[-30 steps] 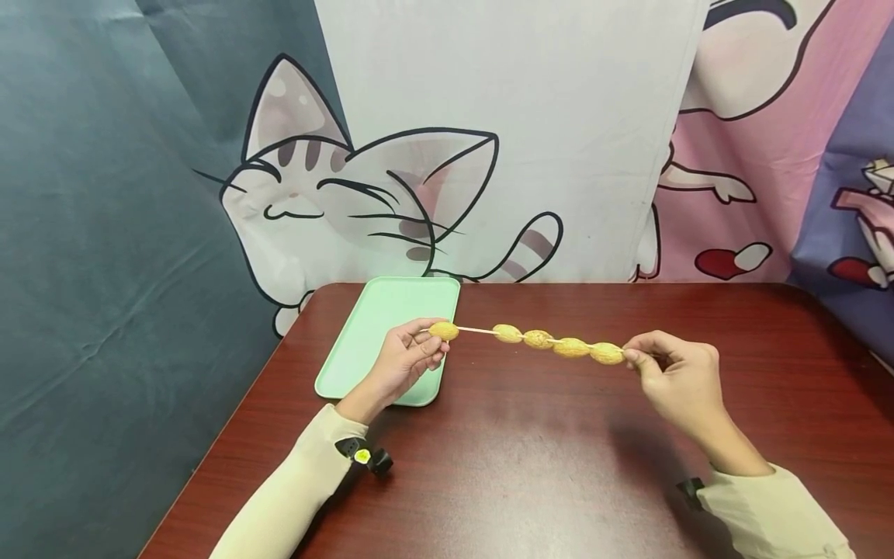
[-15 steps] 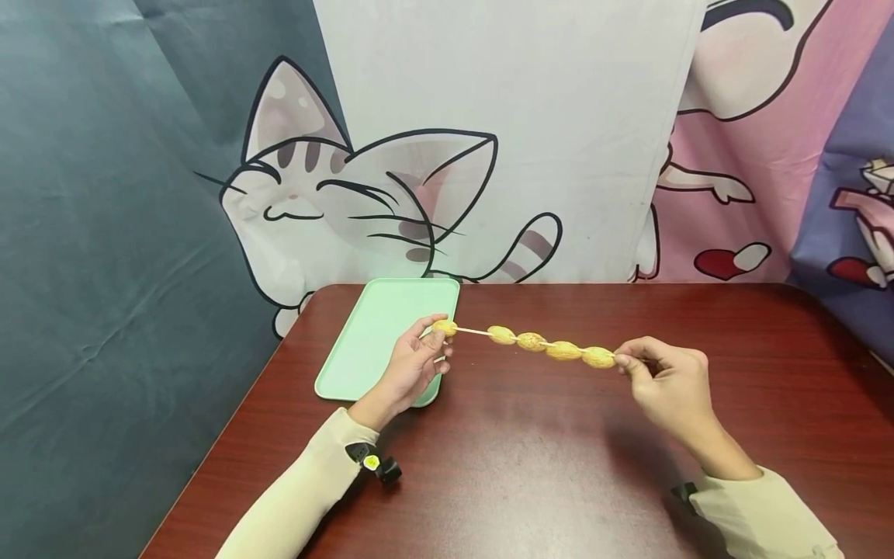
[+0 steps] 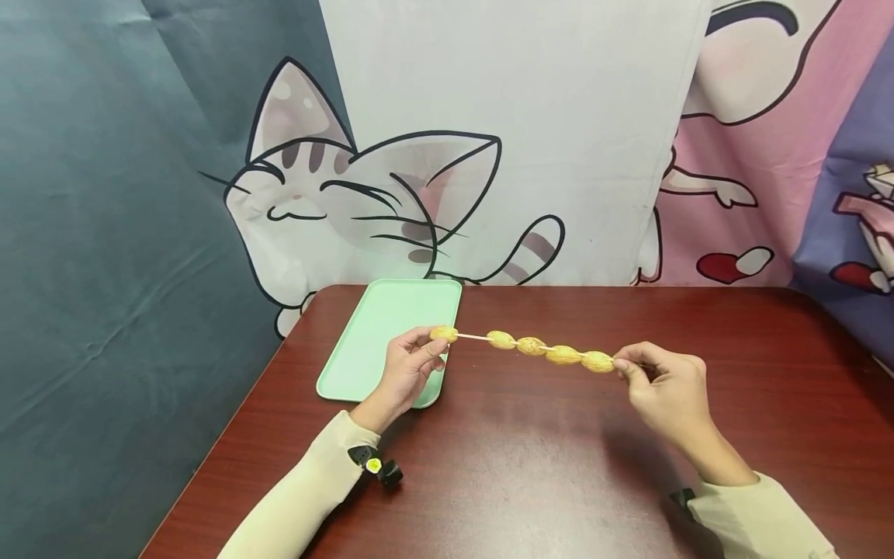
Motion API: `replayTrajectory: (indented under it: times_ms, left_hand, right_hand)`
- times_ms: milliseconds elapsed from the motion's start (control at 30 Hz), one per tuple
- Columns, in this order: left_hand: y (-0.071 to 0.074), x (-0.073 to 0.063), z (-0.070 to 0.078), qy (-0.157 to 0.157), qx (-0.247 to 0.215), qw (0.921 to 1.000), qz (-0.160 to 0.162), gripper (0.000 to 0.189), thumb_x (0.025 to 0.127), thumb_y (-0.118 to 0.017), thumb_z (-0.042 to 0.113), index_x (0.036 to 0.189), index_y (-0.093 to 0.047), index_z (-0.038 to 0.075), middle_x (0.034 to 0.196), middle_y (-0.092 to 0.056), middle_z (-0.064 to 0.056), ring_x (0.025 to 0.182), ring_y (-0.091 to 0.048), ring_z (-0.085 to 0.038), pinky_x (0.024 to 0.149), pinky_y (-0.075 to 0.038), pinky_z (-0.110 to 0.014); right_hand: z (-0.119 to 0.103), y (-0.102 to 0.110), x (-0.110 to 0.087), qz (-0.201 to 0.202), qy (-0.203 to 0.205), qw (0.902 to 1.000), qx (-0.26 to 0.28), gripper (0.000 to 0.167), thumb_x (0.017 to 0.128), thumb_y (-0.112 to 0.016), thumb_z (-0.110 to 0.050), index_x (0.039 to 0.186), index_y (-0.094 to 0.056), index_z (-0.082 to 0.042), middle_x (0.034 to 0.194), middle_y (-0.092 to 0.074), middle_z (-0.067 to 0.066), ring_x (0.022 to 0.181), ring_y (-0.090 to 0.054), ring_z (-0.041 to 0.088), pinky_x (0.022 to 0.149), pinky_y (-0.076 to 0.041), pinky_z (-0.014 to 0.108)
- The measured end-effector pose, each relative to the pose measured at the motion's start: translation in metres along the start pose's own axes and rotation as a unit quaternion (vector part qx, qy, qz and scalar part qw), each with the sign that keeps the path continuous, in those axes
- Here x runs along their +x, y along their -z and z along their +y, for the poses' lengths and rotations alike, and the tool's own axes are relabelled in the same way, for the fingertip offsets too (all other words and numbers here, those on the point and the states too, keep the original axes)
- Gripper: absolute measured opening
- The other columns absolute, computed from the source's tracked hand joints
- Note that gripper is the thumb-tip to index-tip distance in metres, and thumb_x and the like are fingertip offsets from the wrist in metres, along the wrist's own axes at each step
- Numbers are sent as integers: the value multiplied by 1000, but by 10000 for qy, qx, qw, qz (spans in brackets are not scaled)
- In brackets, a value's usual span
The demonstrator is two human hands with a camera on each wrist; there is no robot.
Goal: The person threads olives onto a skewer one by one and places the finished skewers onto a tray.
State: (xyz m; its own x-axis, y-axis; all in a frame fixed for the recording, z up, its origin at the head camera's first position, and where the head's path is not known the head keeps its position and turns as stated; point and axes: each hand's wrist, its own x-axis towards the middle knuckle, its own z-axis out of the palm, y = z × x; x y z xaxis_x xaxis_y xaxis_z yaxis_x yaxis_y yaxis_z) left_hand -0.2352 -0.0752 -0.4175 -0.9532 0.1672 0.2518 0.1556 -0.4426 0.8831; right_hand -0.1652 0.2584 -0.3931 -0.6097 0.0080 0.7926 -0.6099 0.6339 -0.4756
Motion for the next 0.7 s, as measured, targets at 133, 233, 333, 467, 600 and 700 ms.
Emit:
replayTrajectory:
  times_ms: [133, 233, 333, 467, 600, 700]
  left_hand:
    - [-3, -1, 0, -352, 27, 9991, -246, 31, 84, -66, -12, 87, -75, 18, 87, -74, 2, 71, -64, -4, 48, -45, -18]
    - [-5, -2, -1, -424, -56, 9980, -462, 29, 83, -68, -11, 88, -75, 17, 87, -74, 0, 71, -65, -5, 45, -44, -17]
    - [-6, -2, -3, -411, -24, 9977, -537, 29, 83, -69, -10, 90, -75, 17, 88, -75, 1, 71, -65, -6, 44, -45, -17]
    - [-7, -3, -6, -367, -9, 9980, -509, 30, 83, -68, -11, 89, -75, 17, 88, -75, 1, 70, -66, -5, 43, -46, -17]
    - [-10, -4, -7, -334, -87, 9982, -485, 29, 83, -68, -11, 89, -75, 16, 88, -74, 1, 71, -66, -6, 42, -47, -17]
    - [-11, -4, -8, -338, -93, 9981, -501, 28, 84, -67, -11, 89, -75, 16, 88, -74, 1, 72, -66, -5, 42, -47, -17]
  right_hand:
    - [0, 0, 0, -27, -2, 10000, -10, 29, 64, -75, 24, 71, -68, -3, 60, -59, -12, 49, -45, -9, 44, -35, 9]
    - [1, 0, 0, -23, 13, 10000, -16, 30, 63, -75, 25, 70, -68, -3, 60, -58, -12, 49, -45, -9, 44, -34, 9]
    - [1, 0, -1, -49, 4, 10000, -58, 29, 64, -76, 23, 70, -68, -5, 59, -58, -12, 49, -44, -9, 43, -33, 9]
    - [0, 0, 0, -71, 13, 9999, -108, 29, 64, -76, 22, 69, -68, -6, 59, -57, -12, 49, -43, -9, 43, -33, 10]
    - [0, -2, 0, -72, 43, 9999, -83, 30, 63, -75, 22, 68, -68, -6, 58, -57, -10, 48, -42, -9, 43, -33, 10]
    - [-1, -3, 0, -85, 21, 10000, -27, 30, 63, -75, 23, 68, -67, -5, 58, -57, -8, 48, -43, -9, 43, -33, 10]
